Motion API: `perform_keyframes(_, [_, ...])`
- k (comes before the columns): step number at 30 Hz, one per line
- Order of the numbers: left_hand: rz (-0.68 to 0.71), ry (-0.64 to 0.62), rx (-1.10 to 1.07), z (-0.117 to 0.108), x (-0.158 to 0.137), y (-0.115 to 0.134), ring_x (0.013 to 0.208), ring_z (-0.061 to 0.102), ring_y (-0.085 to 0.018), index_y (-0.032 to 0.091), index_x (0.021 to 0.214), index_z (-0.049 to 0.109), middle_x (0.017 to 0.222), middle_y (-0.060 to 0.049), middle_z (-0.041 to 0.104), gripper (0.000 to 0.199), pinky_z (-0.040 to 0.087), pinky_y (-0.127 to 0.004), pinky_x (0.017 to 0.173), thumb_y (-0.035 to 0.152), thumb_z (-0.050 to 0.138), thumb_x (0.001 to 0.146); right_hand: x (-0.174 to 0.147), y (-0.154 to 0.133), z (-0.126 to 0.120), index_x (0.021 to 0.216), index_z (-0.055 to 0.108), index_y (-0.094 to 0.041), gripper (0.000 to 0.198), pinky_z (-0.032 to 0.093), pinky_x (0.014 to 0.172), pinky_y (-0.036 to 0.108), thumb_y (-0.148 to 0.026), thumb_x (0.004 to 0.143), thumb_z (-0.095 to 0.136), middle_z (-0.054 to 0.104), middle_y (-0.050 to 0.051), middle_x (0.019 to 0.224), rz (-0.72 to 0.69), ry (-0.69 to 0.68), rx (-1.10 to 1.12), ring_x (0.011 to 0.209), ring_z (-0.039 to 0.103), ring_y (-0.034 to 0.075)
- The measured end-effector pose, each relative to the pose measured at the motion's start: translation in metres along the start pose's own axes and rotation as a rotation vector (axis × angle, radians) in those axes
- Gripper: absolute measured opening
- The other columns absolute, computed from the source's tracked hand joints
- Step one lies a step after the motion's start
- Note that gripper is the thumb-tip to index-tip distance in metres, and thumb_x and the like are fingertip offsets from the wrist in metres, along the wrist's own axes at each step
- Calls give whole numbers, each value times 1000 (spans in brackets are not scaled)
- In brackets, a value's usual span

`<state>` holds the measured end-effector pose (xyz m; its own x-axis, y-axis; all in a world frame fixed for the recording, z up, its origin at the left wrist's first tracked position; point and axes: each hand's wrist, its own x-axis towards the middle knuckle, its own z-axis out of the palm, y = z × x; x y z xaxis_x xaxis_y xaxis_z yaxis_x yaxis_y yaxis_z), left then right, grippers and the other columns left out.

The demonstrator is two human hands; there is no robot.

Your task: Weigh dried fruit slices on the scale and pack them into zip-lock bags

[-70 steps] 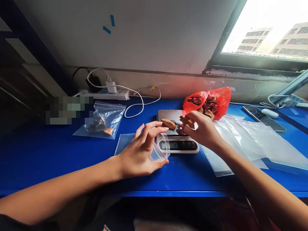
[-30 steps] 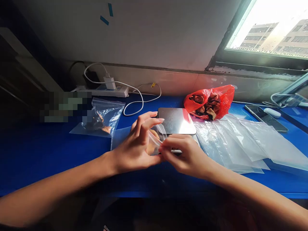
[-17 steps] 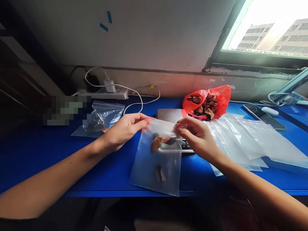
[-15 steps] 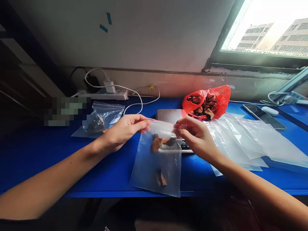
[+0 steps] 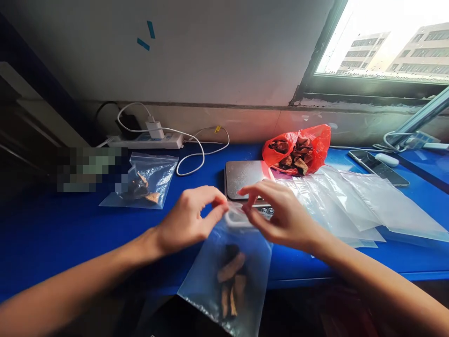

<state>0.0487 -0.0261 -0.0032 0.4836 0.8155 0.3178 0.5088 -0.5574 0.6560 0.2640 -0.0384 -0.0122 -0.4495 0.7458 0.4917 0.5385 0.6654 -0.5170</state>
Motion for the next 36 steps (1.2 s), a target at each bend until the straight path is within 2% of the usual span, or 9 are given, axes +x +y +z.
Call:
perform_keyframes(2, [111, 0, 38, 5, -7, 7, 70, 62, -14, 17, 78, 64, 76, -1, 68, 14, 47, -25, 63, 21, 55, 87, -1, -7, 1, 98, 65, -15, 19, 40, 67, 27, -22, 81, 59, 65, 2, 79, -45, -107, -47, 73, 55, 13])
perform_keyframes(5, [149, -3, 60, 9, -11, 10, 69, 62, -13, 18, 77, 65, 73, 0, 67, 13, 47, -24, 63, 20, 57, 87, -3, -11, 4, 83, 67, -16, 10, 34, 60, 26, -16, 78, 58, 60, 1, 68, -62, -196, -60, 64, 49, 11])
perform_keyframes(11, [198, -45, 72, 11, -8, 5, 69, 63, -13, 17, 81, 66, 75, 0, 68, 11, 47, -24, 65, 16, 57, 87, -8, -10, 14, 74, 61, -15, 6, 31, 60, 25, -15, 76, 56, 58, 1, 68, 6, -147, -52, 62, 47, 10])
perform_keyframes(16, [291, 26, 77, 9, -8, 9, 66, 61, -12, 17, 81, 65, 73, 0, 67, 13, 47, -25, 64, 11, 54, 86, -4, -12, 12, 69, 55, -17, 6, 29, 59, 24, -16, 74, 56, 55, -2, 65, -99, -93, -106, 60, 41, 9])
perform_keyframes(24, [76, 242, 98, -24, 7, 5, 70, 61, -16, 22, 76, 62, 76, 1, 67, 12, 49, -30, 70, 28, 58, 86, 8, 4, -5, 67, 54, -18, 9, 32, 57, 22, -14, 74, 56, 55, -2, 63, -131, 101, -138, 58, 45, 9])
perform_keyframes(29, [9, 390, 58, -59, 13, -8, 74, 62, -16, 21, 79, 63, 77, 1, 66, 11, 51, -31, 71, 31, 64, 84, 9, 26, -19, 63, 51, -19, 11, 37, 61, 25, -14, 73, 54, 56, -1, 62, -163, 227, -245, 61, 47, 11])
perform_keyframes(31, [-49, 442, 18, -75, 15, -17, 74, 63, -13, 21, 80, 62, 76, 4, 66, 12, 51, -29, 71, 31, 63, 86, 5, 45, -37, 60, 50, -19, 13, 37, 60, 26, -14, 72, 53, 55, 1, 60, -95, 359, -268, 59, 47, 12])
perform_keyframes(34, [-116, 396, 37, -94, 18, -36, 75, 63, -9, 19, 86, 60, 74, 9, 65, 16, 50, -26, 72, 34, 56, 90, 0, 81, -70, 64, 55, -17, 12, 38, 56, 26, -16, 74, 49, 57, 3, 61, 177, 601, -221, 55, 49, 12])
perform_keyframes(36, [-133, 426, 52, -101, 20, -50, 69, 61, -7, 18, 89, 58, 72, 10, 63, 20, 49, -24, 68, 37, 56, 91, -2, 103, -89, 70, 57, -16, 16, 41, 58, 27, -19, 78, 43, 60, 7, 66, 336, 636, -261, 59, 53, 14])
